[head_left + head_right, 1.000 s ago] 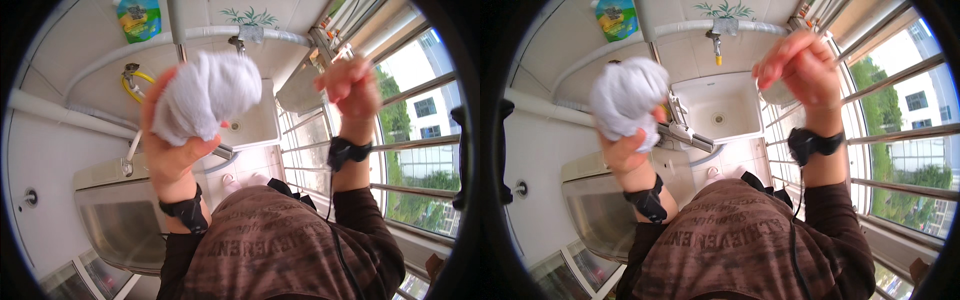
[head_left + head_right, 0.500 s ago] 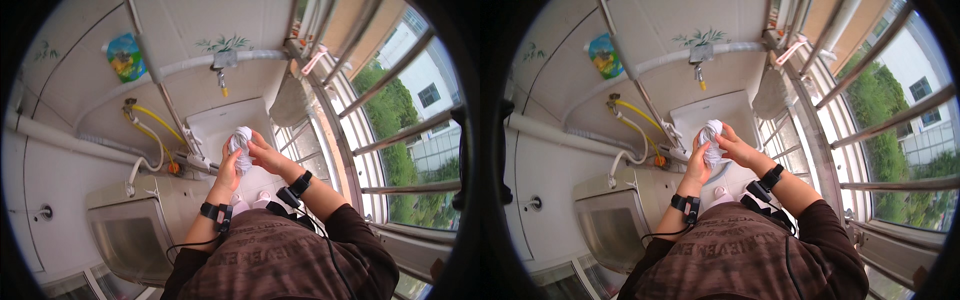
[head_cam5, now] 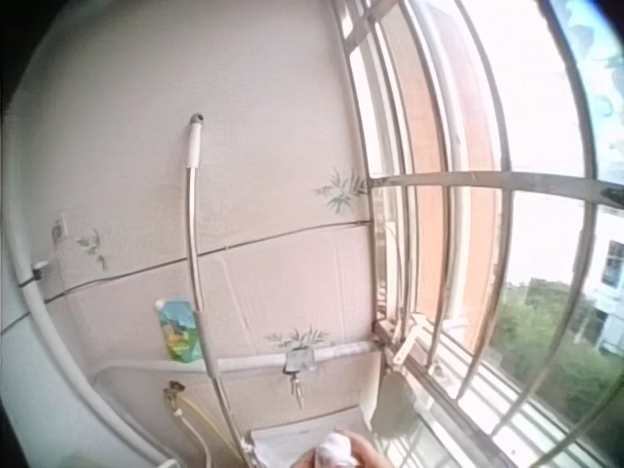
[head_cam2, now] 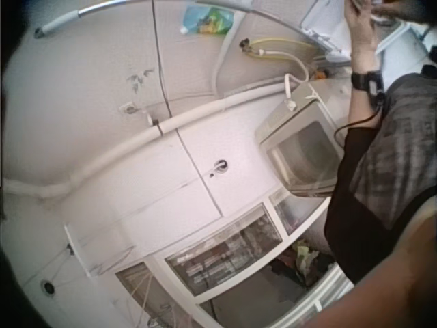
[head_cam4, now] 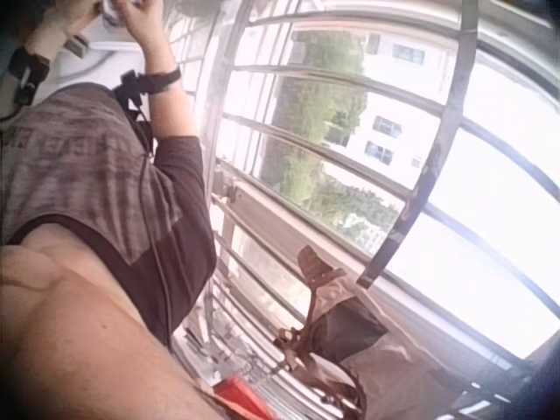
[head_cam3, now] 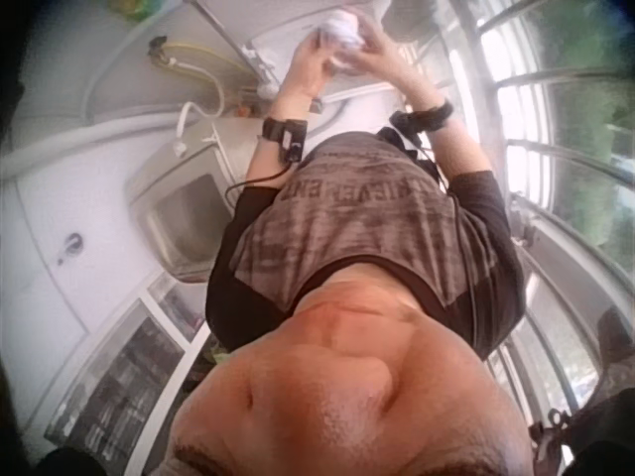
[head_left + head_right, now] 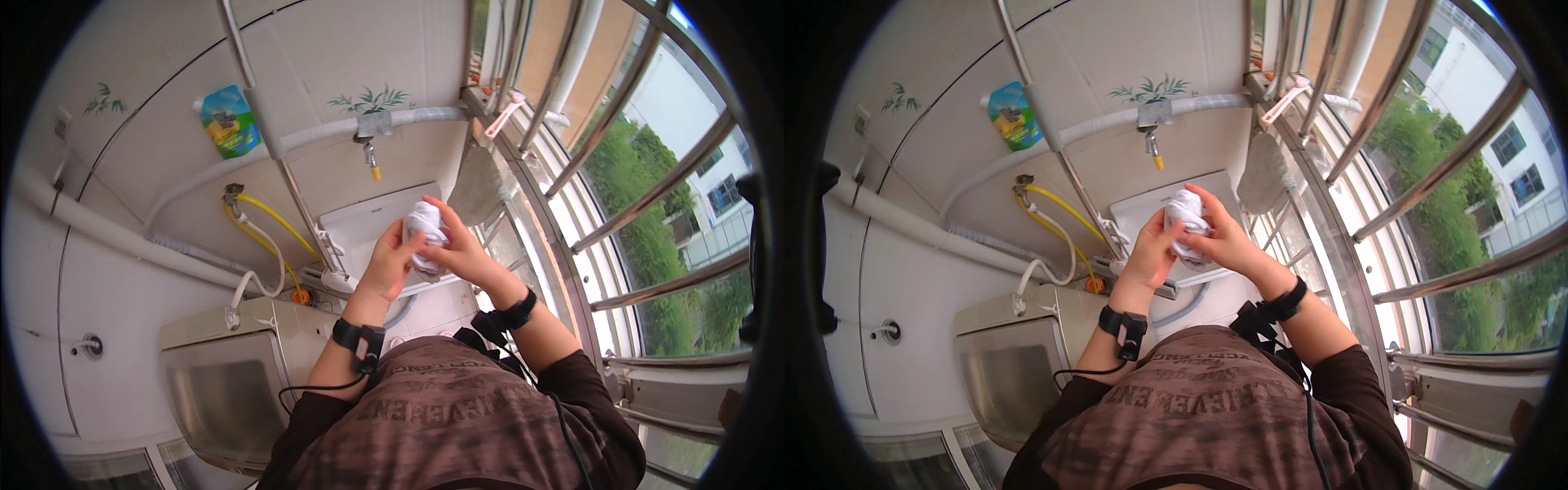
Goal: The person wipes a metal balcony railing with a white cloth, then rinses the cloth under a tap and wrings it out. The person continues wiping the railing and rinsing the cloth repeatedly.
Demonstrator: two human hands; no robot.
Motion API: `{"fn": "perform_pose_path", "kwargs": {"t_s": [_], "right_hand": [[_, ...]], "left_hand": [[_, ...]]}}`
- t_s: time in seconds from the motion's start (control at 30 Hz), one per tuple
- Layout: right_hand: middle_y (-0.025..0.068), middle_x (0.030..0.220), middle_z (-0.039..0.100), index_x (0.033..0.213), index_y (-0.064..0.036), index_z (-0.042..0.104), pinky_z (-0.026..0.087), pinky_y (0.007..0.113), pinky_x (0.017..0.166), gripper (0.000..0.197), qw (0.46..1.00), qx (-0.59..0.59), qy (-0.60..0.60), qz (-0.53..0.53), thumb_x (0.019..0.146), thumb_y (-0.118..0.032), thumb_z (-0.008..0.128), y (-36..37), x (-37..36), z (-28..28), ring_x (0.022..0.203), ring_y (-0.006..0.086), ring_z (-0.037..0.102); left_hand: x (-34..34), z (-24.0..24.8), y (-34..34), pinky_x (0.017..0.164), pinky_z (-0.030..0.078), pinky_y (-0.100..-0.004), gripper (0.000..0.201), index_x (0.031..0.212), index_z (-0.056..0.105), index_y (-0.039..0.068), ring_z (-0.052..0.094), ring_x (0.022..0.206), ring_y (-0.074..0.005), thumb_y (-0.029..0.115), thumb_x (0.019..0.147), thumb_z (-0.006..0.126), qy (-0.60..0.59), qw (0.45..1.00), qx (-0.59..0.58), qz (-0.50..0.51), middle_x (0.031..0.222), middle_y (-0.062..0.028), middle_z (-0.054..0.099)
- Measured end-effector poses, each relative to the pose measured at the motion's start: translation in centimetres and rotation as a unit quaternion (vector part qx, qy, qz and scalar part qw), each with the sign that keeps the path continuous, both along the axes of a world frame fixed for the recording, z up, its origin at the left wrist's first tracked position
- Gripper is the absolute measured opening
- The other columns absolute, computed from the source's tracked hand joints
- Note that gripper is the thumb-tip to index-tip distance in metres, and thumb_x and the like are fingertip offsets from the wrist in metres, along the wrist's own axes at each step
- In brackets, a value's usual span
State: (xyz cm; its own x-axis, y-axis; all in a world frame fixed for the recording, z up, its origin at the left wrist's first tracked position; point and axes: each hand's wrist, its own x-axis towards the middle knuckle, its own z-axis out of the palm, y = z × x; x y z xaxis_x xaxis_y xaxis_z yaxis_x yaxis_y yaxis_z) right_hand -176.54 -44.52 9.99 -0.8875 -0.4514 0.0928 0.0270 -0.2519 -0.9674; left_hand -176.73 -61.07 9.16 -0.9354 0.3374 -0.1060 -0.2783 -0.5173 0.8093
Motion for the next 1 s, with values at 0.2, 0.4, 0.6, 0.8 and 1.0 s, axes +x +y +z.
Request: {"fn": "perform_pose_path", "kwargs": {"t_s": [0.2,0.4,0.6,0.8,1.0], "right_hand": [[0.0027,0.095,0.056,0.119,-0.0028,0.05,0.048,0.027,0.075,0.046,0.961,0.267,-0.012,-0.074,0.08,-0.016,0.07,1.7,-1.6,-2.4,0.086,0.0105,0.053],[0.0011,0.089,0.058,0.099,-0.0022,0.055,0.045,0.023,0.073,0.018,0.995,-0.027,-0.097,0.005,0.083,-0.008,0.063,2.3,-2.2,-1.0,0.082,0.008,0.055],[0.0001,0.083,0.06,0.097,-0.002,0.058,0.047,0.023,0.066,0.02,0.952,0.295,0.053,-0.053,0.08,-0.01,0.068,1.6,-4.3,0.4,0.076,0.0078,0.055],[0.0015,0.081,0.061,0.097,-0.0019,0.061,0.047,0.026,0.069,0.019,0.981,0.152,0.12,-0.031,0.078,-0.002,0.066,1.6,-5.7,-0.8,0.077,0.0096,0.057],[0.0035,0.083,0.06,0.094,-0.0014,0.059,0.048,0.027,0.07,0.017,0.97,0.207,0.11,-0.06,0.078,-0.001,0.065,0.7,-6.2,-2.4,0.078,0.011,0.057]], "left_hand": [[-0.4,-0.8,-2.2,0.074,0.05,-0.0287,0.03,0.1,0.046,0.004,0.059,0.087,-0.0142,0.014,0.083,0.069,-0.006,0.99,-0.076,0.121,0.098,-0.0059,0.057],[1.0,-0.9,-4.0,0.08,0.048,-0.028,0.036,0.107,0.045,0.005,0.059,0.089,-0.0156,0.008,0.081,0.069,-0.001,0.995,0.014,0.094,0.1,-0.0047,0.058],[1.4,-0.7,-6.8,0.077,0.047,-0.0243,0.034,0.112,0.048,0.002,0.057,0.088,-0.0115,0.005,0.082,0.064,0.012,0.978,-0.196,0.066,0.099,-0.0047,0.059],[2.6,-0.8,-8.1,0.079,0.047,-0.0259,0.034,0.115,0.048,0.003,0.057,0.092,-0.0127,0.009,0.085,0.062,-0.025,0.997,0.061,0.027,0.103,-0.0063,0.058],[2.1,-1.9,-8.6,0.081,0.047,-0.0263,0.041,0.116,0.046,0.003,0.057,0.094,-0.013,0.011,0.082,0.068,-0.061,0.989,-0.043,0.125,0.103,-0.0054,0.058]]}}
